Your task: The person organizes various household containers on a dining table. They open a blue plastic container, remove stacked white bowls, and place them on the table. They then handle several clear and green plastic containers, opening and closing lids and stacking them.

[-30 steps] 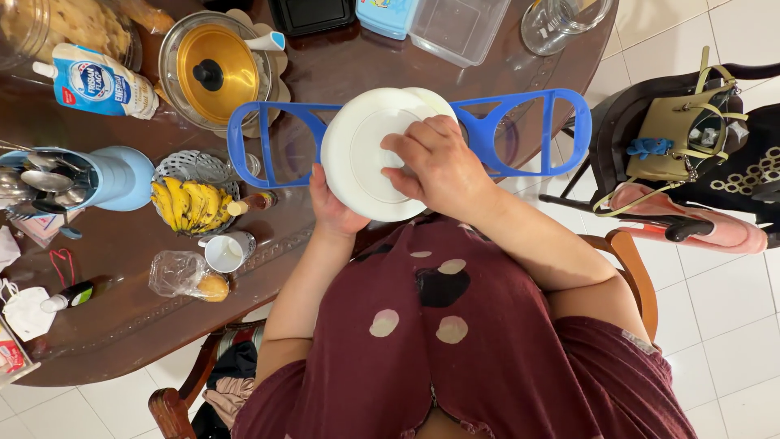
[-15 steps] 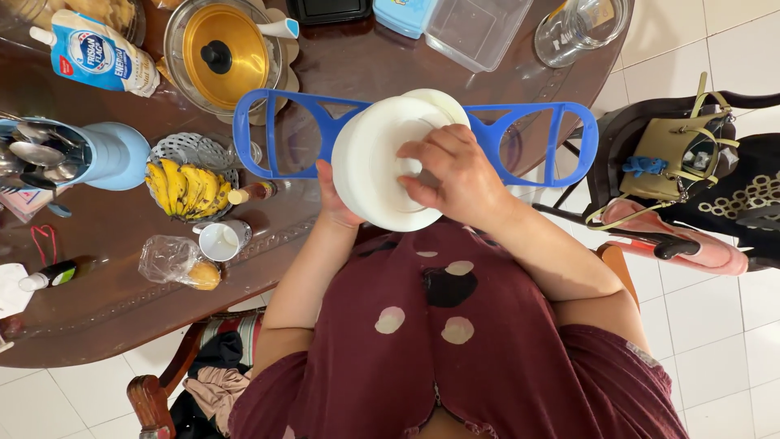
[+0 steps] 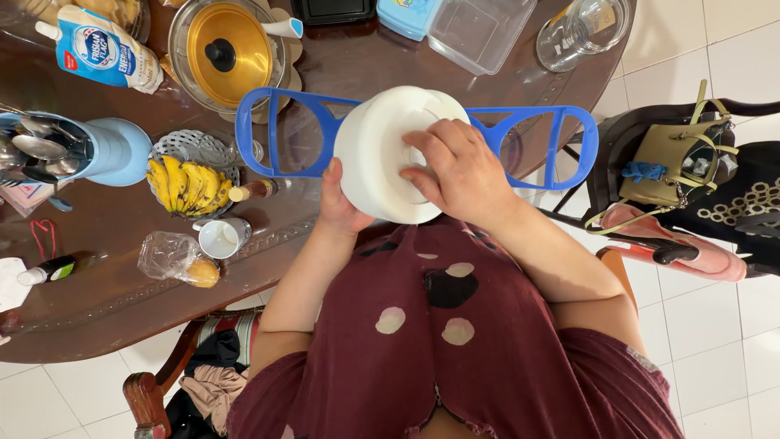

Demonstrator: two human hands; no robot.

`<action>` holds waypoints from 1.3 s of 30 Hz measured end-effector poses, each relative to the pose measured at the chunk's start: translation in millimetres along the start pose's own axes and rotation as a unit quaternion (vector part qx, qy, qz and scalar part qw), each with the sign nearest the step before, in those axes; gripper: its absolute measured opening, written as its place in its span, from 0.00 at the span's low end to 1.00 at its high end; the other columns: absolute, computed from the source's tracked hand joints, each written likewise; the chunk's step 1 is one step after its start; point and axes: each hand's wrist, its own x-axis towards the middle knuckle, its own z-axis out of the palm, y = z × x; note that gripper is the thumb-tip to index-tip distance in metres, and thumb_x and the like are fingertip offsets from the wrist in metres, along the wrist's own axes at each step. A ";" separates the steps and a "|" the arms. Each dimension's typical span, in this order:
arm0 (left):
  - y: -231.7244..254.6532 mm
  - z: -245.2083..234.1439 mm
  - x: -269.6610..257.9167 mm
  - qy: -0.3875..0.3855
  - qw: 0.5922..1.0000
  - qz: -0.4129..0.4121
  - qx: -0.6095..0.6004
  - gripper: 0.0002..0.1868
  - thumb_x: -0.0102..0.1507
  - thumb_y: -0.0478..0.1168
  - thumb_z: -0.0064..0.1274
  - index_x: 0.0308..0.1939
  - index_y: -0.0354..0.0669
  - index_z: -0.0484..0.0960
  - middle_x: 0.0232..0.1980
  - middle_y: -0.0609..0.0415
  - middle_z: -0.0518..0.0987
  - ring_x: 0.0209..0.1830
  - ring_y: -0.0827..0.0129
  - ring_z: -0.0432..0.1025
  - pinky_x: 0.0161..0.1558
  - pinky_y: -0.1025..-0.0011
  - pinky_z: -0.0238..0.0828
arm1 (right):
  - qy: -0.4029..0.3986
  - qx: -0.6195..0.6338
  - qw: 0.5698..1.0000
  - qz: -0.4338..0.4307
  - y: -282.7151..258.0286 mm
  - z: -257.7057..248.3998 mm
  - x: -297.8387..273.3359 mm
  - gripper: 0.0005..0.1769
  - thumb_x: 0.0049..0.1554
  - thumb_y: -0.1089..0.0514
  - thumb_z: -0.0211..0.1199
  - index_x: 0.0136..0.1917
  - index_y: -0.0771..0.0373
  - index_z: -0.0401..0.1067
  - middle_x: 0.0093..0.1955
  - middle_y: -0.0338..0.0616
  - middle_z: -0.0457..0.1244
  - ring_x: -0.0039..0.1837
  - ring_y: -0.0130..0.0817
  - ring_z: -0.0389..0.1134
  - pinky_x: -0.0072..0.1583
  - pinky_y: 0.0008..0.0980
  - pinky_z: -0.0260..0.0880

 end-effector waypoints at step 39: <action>33.9 -13.7 -2.0 -0.053 0.942 -0.252 0.215 0.27 0.74 0.47 0.28 0.66 0.32 0.74 0.62 0.45 0.79 0.62 0.62 0.73 0.64 0.65 0.70 | 0.000 0.034 0.998 -0.055 -41.7 10.3 -14.2 0.29 0.53 0.50 0.76 0.60 0.68 0.71 0.49 0.48 0.64 0.48 0.45 0.65 0.53 0.40 0.70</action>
